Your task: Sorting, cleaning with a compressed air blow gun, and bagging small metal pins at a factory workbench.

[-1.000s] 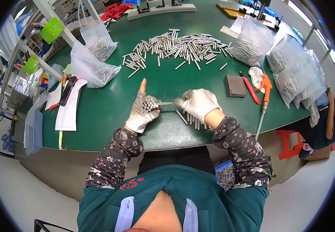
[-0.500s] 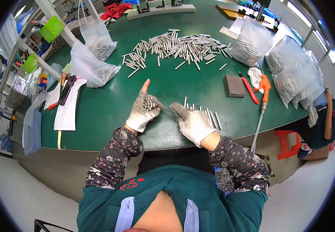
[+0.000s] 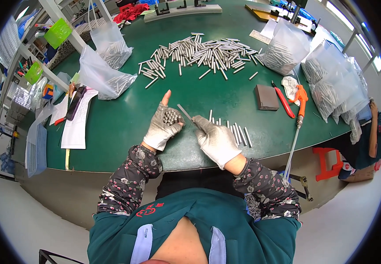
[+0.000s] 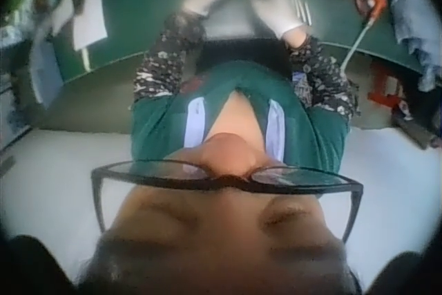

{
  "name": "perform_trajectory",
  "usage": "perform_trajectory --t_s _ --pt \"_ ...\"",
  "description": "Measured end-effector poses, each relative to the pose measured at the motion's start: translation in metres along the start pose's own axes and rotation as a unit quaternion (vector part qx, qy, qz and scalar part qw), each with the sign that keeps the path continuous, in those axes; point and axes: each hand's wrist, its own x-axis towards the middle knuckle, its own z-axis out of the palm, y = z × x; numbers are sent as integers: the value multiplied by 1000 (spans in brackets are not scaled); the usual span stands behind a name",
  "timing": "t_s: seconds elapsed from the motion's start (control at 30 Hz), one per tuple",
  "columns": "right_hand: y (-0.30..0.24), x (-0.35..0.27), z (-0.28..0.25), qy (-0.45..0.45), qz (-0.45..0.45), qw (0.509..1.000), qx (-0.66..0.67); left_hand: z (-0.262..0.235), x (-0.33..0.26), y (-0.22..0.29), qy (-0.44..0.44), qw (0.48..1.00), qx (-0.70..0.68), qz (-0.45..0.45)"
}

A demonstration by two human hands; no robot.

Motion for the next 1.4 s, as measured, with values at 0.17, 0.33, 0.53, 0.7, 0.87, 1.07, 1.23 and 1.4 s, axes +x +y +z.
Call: perform_trajectory --t_s 0.17,0.33,0.53,0.7,0.87,1.07,1.23,1.4 --pt "-22 24 -5 13 -7 1000 -19 -1 1 -1 0 1000 -16 -5" --pt "-25 49 9 -23 -49 993 -104 -1 5 -5 4 998 65 5" --pt "-35 63 7 -90 -34 984 -151 1 4 -6 9 998 57 8" --pt "-31 72 5 -142 -30 979 -143 5 4 -3 14 996 90 8" --pt "-41 65 -12 -56 -62 986 -142 -3 1 -8 -4 998 67 22" --pt "-15 70 -114 -107 63 992 -3 -1 -1 -4 -4 1000 -8 -7" --pt "46 58 -152 -208 123 954 -176 1 1 -1 -7 999 32 1" --pt "69 42 -133 -282 242 913 -169 -2 0 -10 0 1000 24 18"
